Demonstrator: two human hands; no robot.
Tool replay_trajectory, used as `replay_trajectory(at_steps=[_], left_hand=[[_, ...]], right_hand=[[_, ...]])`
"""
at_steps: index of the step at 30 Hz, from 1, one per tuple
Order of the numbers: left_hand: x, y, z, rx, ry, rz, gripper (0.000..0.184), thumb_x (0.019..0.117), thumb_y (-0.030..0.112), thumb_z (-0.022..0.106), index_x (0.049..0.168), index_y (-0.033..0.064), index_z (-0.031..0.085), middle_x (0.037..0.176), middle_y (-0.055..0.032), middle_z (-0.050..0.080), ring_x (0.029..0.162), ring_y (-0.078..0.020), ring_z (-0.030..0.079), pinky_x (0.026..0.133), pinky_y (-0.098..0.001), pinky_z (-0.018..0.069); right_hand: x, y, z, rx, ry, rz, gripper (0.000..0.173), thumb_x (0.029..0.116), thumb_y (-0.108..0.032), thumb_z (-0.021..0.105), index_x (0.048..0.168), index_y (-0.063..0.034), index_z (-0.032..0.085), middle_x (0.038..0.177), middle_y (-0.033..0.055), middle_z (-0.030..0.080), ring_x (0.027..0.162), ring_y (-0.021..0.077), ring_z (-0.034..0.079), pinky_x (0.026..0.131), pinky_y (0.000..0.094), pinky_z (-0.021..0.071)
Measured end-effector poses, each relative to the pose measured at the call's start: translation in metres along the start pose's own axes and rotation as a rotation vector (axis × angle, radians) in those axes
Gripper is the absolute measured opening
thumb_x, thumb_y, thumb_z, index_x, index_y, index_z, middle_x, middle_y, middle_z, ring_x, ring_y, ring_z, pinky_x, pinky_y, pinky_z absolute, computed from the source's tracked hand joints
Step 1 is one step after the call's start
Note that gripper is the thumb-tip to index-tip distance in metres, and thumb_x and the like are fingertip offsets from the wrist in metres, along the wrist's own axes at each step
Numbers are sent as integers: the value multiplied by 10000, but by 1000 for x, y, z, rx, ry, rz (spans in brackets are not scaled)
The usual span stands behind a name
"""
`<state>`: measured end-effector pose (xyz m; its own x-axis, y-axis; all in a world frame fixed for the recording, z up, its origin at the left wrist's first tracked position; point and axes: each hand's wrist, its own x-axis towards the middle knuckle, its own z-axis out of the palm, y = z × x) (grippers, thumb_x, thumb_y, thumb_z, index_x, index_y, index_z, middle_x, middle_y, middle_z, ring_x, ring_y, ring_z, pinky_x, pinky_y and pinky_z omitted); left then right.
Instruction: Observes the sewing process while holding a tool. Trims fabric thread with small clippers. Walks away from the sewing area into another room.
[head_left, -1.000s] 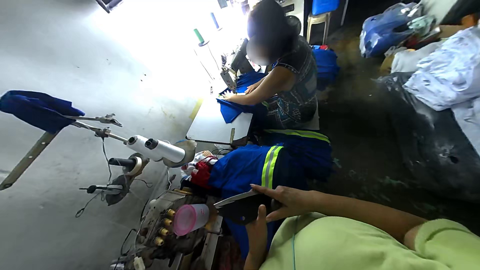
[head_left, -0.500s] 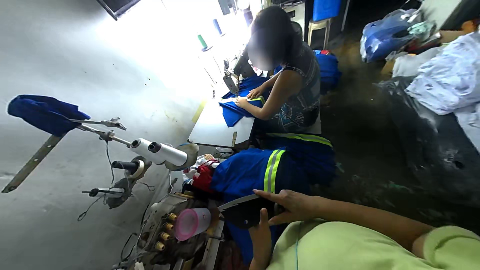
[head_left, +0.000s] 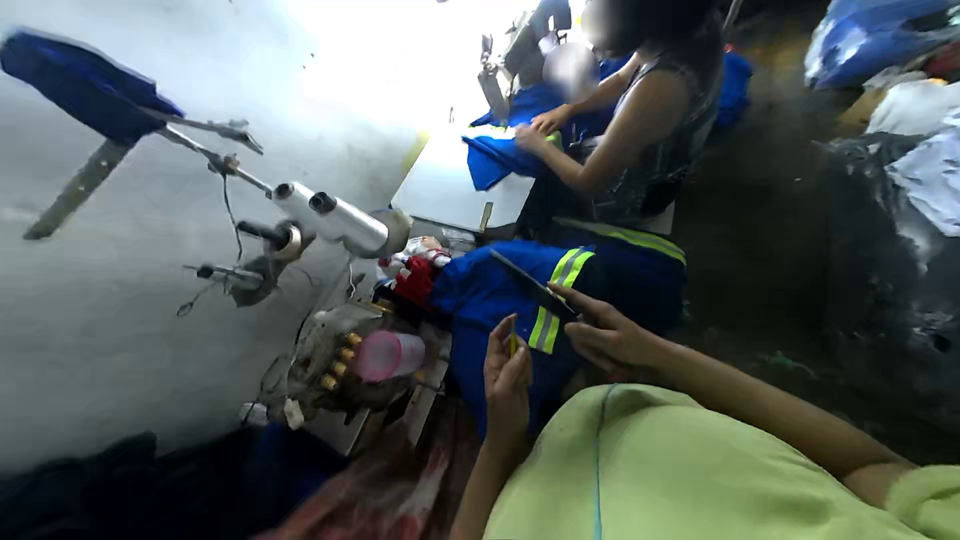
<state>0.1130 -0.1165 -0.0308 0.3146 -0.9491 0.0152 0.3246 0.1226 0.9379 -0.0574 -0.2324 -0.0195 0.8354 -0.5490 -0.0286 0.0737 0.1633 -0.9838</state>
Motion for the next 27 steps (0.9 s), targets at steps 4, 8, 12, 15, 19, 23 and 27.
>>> replay_trajectory(at_steps=[4,8,12,15,19,23,27], left_hand=[[-4,9,-3,-138,30,-61,365,1014,-3,364,1366,51,441,781,80,593,527,47,434,472,-105,364],[-11,12,-6,-224,19,-73,346,1030,10,339,1345,77,466,716,89,537,514,37,416,468,-115,352],[-13,12,-8,-284,17,-79,321,1041,31,333,1315,80,492,719,82,543,508,30,425,461,-119,361],[-14,13,-8,-310,25,-91,303,1062,60,312,1297,96,502,734,82,540,512,30,418,459,-116,356],[-14,14,-3,-292,70,-78,294,1079,74,259,1174,109,535,712,91,530,518,32,421,469,-114,359],[-21,13,4,-193,208,-3,331,1005,17,388,1093,164,672,817,108,715,657,49,623,593,-130,511],[-24,-6,-11,-145,127,42,327,993,231,620,1310,154,598,1207,79,681,1056,-30,659,924,-262,561]], right_hand=[[-6,9,5,151,-69,55,558,1055,-287,405,1568,-109,274,654,-112,488,490,-20,462,454,133,404],[-6,13,7,182,-134,61,521,1058,-322,417,1538,-142,323,657,-122,495,491,-28,465,449,121,400],[-6,15,8,195,-213,7,570,1058,-392,437,1558,-152,306,665,-130,508,484,-41,462,439,110,398],[-3,20,9,213,-282,-72,635,1054,-447,472,1573,-133,286,669,-129,518,486,-46,467,439,104,399],[-5,16,14,94,-293,-91,731,1024,-389,537,1591,-62,211,696,-112,529,499,-53,466,453,117,408],[-2,11,22,-239,-285,-231,813,972,-269,630,1559,101,206,715,-1,556,564,-48,459,534,123,407],[0,8,26,-408,-290,-236,886,950,-337,694,1575,71,216,782,91,596,620,25,507,602,181,462]])
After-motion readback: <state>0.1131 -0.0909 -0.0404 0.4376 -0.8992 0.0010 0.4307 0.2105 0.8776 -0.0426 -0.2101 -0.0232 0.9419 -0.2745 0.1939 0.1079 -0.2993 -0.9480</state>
